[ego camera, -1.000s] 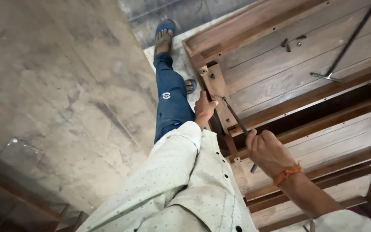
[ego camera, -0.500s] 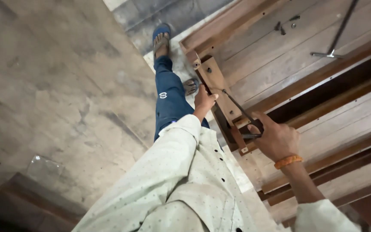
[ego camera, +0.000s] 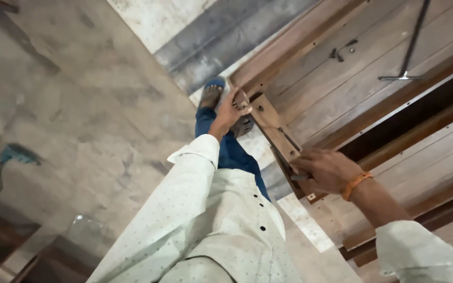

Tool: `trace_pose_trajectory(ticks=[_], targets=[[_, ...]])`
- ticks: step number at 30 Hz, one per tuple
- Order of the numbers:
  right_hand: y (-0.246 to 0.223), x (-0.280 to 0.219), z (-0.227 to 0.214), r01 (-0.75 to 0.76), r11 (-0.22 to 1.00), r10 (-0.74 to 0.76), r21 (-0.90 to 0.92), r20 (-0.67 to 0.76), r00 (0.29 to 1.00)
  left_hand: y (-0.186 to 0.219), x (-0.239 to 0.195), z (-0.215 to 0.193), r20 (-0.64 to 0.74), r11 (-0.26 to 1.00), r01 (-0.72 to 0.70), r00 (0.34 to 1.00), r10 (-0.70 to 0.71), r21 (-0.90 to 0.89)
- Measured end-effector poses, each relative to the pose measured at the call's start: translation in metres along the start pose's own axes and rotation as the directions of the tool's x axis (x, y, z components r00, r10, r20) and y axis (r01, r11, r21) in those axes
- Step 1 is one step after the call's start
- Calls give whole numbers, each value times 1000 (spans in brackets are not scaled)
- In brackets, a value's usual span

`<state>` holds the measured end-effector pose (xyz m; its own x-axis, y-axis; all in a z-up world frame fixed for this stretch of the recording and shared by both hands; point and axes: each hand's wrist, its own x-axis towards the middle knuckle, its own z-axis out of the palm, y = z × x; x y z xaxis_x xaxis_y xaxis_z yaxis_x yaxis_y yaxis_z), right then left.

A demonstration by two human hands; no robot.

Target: The person is assembling a wooden cabinet using an Allen key. They are seen tightening screws on the cabinet's frame and adjusting its position.

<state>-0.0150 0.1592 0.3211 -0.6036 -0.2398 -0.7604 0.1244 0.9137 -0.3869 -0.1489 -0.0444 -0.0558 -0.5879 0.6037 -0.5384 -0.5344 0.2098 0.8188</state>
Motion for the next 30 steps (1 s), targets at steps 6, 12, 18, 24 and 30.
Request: trace_pose_trajectory(ticks=[6, 12, 18, 24, 30], targets=[[1, 3, 14, -76, 951, 56, 300, 76, 996, 10, -3, -20, -10, 887, 54, 998, -55, 460], [-5, -6, 34, -155, 753, 304, 640, -128, 944, 41, 13, -37, 217, 711, -98, 973, -79, 696], [-26, -1, 41, -133, 183, 768, 974, -57, 638, 62, 19, -31, 140, 550, 16, 961, -240, 835], [-26, -4, 41, -172, 297, 839, 939, -171, 517, 31, 27, -54, 82, 698, 86, 976, -204, 711], [-7, -2, 32, -164, 664, 617, 730, -411, 671, 43, 27, -87, 267, 881, 88, 935, -234, 465]])
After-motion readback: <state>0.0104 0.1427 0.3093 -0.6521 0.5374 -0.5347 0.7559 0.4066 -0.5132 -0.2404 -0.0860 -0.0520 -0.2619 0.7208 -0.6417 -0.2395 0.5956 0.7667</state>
